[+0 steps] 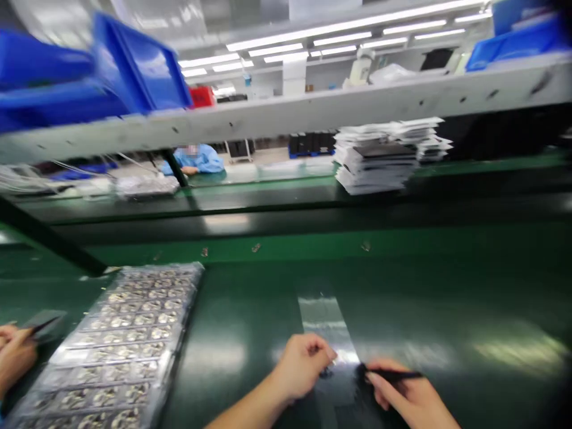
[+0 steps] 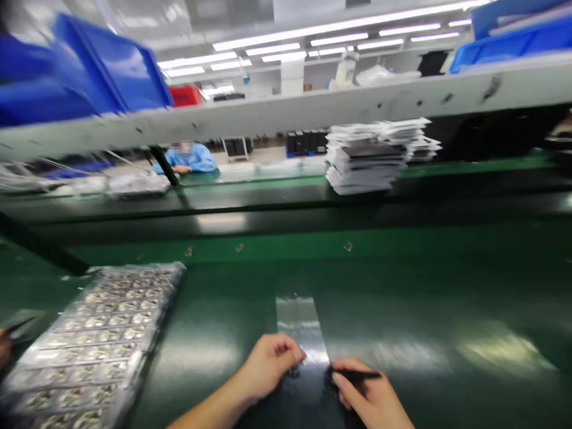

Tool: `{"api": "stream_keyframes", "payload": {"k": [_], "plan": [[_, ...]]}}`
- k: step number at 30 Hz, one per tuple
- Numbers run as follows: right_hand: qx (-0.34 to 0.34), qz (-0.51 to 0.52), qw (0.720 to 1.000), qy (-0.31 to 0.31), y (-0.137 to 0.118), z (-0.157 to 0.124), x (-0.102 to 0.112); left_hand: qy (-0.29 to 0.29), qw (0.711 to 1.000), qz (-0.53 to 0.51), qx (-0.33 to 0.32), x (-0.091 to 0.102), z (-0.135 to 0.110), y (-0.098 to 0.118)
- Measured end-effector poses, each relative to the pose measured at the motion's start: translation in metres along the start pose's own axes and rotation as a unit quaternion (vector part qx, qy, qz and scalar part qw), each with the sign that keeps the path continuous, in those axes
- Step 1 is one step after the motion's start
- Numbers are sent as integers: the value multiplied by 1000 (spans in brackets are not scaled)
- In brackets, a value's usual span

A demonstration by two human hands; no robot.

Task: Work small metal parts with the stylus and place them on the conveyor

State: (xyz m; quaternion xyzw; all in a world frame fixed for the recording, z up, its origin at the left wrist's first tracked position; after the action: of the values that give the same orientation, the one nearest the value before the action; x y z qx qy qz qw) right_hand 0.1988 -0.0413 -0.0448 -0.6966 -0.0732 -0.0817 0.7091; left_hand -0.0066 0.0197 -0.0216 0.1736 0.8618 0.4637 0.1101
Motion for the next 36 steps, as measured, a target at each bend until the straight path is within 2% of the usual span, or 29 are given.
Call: {"api": "stream_keyframes", "payload": {"k": [3,8,19,36], "plan": [[17,-15,999,-23,-12,-3,3,-21,1000,10,-5,1,-5,7],[37,-57,997,-40,-19,-7,4,-70,997,-17,29,-3,-14,13],[104,-136,983,-70,-19,-16,9,-127,991,-15,40,-16,-19,5],[106,-136,983,-57,-22,-16,6,-123,991,-2,56,-18,-17,1]]}}
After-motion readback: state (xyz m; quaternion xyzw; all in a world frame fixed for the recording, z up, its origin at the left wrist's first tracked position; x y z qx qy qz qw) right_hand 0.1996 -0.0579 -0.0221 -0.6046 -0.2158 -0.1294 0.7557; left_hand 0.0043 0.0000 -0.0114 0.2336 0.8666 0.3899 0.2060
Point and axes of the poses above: each hand's wrist, its own z-axis towards the middle knuckle, its own x-axis out of the back of the hand, y = z × x, the point moved 2 cm from there along z, towards the middle knuckle, and after that the axes turned 14 degrees about x, right-handed, at the moved point
